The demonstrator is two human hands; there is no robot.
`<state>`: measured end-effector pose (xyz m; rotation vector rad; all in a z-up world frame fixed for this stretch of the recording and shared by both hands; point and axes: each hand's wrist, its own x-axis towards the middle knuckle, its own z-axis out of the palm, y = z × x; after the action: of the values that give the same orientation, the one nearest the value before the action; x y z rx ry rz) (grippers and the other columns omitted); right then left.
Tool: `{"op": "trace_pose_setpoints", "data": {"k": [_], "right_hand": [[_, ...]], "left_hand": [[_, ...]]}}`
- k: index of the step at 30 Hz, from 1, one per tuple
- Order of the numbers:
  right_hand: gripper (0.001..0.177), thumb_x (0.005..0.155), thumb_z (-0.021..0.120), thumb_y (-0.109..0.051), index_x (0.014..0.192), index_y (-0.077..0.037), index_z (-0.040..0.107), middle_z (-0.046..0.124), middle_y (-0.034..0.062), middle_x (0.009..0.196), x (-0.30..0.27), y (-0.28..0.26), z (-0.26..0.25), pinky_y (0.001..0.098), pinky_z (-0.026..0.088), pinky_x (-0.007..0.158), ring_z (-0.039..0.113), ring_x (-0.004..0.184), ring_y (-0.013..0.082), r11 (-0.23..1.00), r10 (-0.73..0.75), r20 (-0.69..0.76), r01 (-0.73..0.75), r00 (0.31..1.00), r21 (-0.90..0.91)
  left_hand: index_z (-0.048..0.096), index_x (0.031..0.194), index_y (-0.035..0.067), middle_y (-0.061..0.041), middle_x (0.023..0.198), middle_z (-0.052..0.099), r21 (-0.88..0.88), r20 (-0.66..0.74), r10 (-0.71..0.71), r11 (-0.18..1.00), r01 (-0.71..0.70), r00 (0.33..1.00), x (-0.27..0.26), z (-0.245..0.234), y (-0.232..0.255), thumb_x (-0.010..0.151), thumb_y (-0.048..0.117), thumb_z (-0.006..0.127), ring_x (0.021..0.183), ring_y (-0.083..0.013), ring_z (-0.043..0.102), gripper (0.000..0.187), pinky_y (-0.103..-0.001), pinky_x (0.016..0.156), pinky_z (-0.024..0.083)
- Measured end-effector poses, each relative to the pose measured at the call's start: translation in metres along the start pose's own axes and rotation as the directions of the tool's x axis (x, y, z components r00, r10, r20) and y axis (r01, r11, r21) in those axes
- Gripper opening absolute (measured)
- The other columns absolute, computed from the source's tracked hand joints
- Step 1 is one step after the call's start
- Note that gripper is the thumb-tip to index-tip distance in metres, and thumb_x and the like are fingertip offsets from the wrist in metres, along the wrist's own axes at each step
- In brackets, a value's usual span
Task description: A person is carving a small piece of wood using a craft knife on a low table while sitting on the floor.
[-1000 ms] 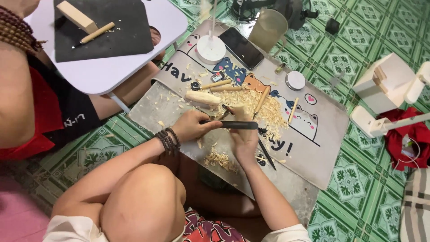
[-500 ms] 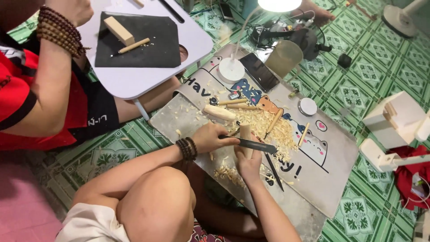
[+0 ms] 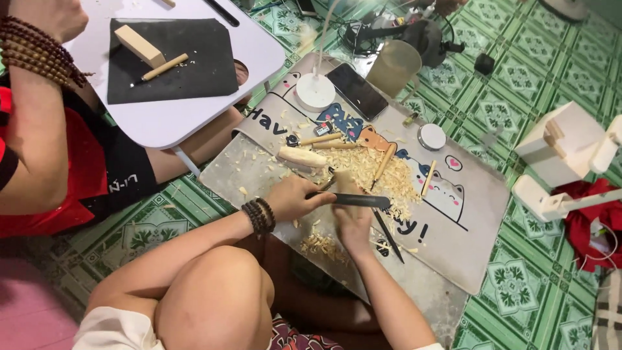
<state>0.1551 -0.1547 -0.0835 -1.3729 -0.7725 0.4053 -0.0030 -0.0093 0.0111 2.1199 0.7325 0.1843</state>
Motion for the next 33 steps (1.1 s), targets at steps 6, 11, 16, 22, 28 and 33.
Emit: {"op": "trace_pose_setpoints", "data": {"k": [6, 11, 16, 22, 28, 33], "right_hand": [[0.057, 0.081, 0.079, -0.020, 0.130, 0.000, 0.059, 0.065, 0.0188, 0.122, 0.001, -0.046, 0.025, 0.0379, 0.055, 0.098, 0.063, 0.114, 0.0246, 0.983, -0.099, -0.007, 0.099, 0.995, 0.156], [0.072, 0.060, 0.077, 0.012, 0.130, 0.007, 0.061, 0.070, 0.0240, 0.118, 0.006, -0.011, 0.009, 0.0450, 0.049, 0.105, 0.066, 0.118, 0.0322, 0.966, -0.237, 0.143, 0.249, 0.961, -0.073], [0.055, 0.068, 0.081, -0.001, 0.121, -0.001, 0.067, 0.068, 0.0152, 0.108, 0.002, 0.004, 0.007, 0.0434, 0.053, 0.096, 0.070, 0.108, 0.0332, 0.913, -0.251, 0.123, 0.277, 0.960, -0.300], [0.045, 0.080, 0.074, -0.003, 0.124, -0.003, 0.063, 0.071, 0.0174, 0.114, 0.004, -0.019, 0.002, 0.0431, 0.048, 0.102, 0.066, 0.107, 0.0246, 0.957, -0.202, -0.041, 0.188, 0.979, -0.222], [0.052, 0.073, 0.078, -0.003, 0.125, -0.005, 0.068, 0.073, 0.0202, 0.109, -0.002, -0.045, 0.033, 0.0446, 0.049, 0.103, 0.069, 0.112, 0.0320, 0.917, -0.239, 0.132, 0.268, 0.962, -0.295], [0.040, 0.088, 0.067, -0.015, 0.126, -0.002, 0.064, 0.073, 0.0227, 0.109, 0.019, -0.066, 0.016, 0.0502, 0.049, 0.101, 0.068, 0.110, 0.0377, 0.705, -0.146, 0.158, 0.215, 0.977, -0.676]], "left_hand": [[0.060, 0.059, 0.012, -0.008, 0.050, 0.059, -0.025, 0.018, 0.019, 1.000, -0.018, 1.000, -0.004, -0.003, 0.006, 0.094, 0.066, 0.055, 0.060, -0.0304, 0.065, 0.065, -0.037, 0.062, 0.049], [0.063, 0.061, 0.013, -0.008, 0.052, 0.059, 0.015, 0.007, 0.008, 1.000, -0.008, 1.000, -0.002, -0.008, 0.005, 0.093, 0.066, 0.055, 0.062, -0.0308, 0.066, 0.063, -0.038, 0.063, 0.050], [0.066, 0.064, 0.010, -0.010, 0.054, 0.062, 0.007, -0.033, 0.045, 0.999, -0.044, 0.998, -0.004, -0.008, 0.005, 0.095, 0.061, 0.053, 0.065, -0.0317, 0.068, 0.061, -0.038, 0.066, 0.051], [0.067, 0.069, 0.007, -0.019, 0.065, 0.066, -0.005, -0.060, 0.062, 0.998, -0.062, 0.996, -0.007, -0.011, 0.004, 0.094, 0.064, 0.053, 0.077, -0.0421, 0.069, 0.064, -0.048, 0.071, 0.052], [0.066, 0.067, 0.010, -0.012, 0.062, 0.067, 0.001, -0.042, 0.007, 1.000, -0.006, 0.999, -0.009, -0.008, -0.014, 0.094, 0.068, 0.051, 0.075, -0.0359, 0.071, 0.066, -0.041, 0.069, 0.053], [0.064, 0.067, 0.010, -0.017, 0.062, 0.064, 0.014, -0.055, -0.011, 1.000, 0.012, 0.998, -0.001, 0.005, -0.015, 0.094, 0.065, 0.055, 0.073, -0.0404, 0.068, 0.062, -0.045, 0.067, 0.052]]}}
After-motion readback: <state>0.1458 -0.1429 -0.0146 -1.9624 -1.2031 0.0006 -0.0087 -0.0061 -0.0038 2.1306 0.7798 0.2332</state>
